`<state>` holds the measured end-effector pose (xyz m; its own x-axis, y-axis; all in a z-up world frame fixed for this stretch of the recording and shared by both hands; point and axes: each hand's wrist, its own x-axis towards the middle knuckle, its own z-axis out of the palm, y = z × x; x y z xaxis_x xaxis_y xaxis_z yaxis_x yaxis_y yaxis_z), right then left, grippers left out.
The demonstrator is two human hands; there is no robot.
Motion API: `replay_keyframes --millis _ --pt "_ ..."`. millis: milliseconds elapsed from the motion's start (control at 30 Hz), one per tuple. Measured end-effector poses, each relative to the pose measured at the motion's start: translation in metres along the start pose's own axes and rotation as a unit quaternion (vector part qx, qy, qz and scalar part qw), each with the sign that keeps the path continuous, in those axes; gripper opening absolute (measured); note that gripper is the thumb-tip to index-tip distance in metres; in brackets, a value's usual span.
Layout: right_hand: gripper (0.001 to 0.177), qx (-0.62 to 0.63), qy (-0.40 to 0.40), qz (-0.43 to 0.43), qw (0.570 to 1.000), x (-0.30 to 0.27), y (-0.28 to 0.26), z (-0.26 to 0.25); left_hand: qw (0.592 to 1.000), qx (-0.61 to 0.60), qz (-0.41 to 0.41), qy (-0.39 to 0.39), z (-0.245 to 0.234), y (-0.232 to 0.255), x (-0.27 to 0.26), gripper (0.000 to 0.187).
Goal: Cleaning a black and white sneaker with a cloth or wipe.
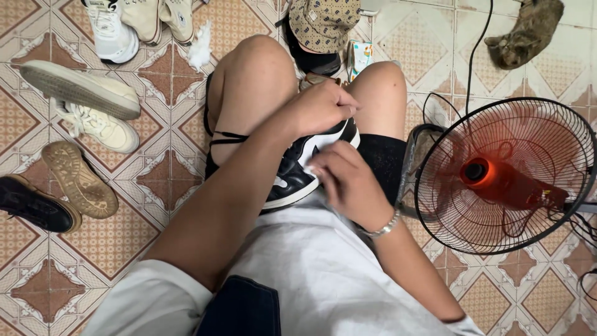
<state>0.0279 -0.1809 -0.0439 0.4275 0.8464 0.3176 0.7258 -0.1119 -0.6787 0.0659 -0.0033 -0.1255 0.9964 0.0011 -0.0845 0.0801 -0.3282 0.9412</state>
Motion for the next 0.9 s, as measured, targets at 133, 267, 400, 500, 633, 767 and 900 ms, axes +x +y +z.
replay_keyframes --millis 133,267,400,500,633,767,900 --pt "0.008 0.059 0.068 0.079 0.993 -0.046 0.031 0.001 0.999 -0.023 0.046 -0.010 -0.005 -0.011 -0.002 0.030" --pt "0.007 0.198 0.292 0.212 0.911 -0.087 0.058 0.004 0.971 -0.203 0.067 -0.107 -0.012 0.015 -0.014 0.038" --pt "0.015 0.247 0.396 0.268 0.843 -0.109 0.066 -0.001 0.988 -0.036 0.091 -0.121 -0.018 0.070 -0.022 0.046" --pt "0.023 0.264 0.398 0.280 0.833 -0.110 0.067 -0.005 0.979 -0.072 0.023 -0.190 -0.005 0.063 -0.006 0.044" --pt "0.028 0.258 0.391 0.288 0.835 -0.104 0.073 0.002 0.982 -0.024 0.095 -0.159 -0.001 0.044 0.001 0.041" --pt "0.026 0.235 0.396 0.287 0.840 -0.089 0.068 0.011 0.995 0.046 0.031 -0.086 -0.009 0.048 -0.009 0.032" --pt "0.023 0.225 0.407 0.254 0.848 -0.082 0.073 0.019 0.996 0.081 0.016 -0.028 -0.002 0.069 -0.024 0.023"
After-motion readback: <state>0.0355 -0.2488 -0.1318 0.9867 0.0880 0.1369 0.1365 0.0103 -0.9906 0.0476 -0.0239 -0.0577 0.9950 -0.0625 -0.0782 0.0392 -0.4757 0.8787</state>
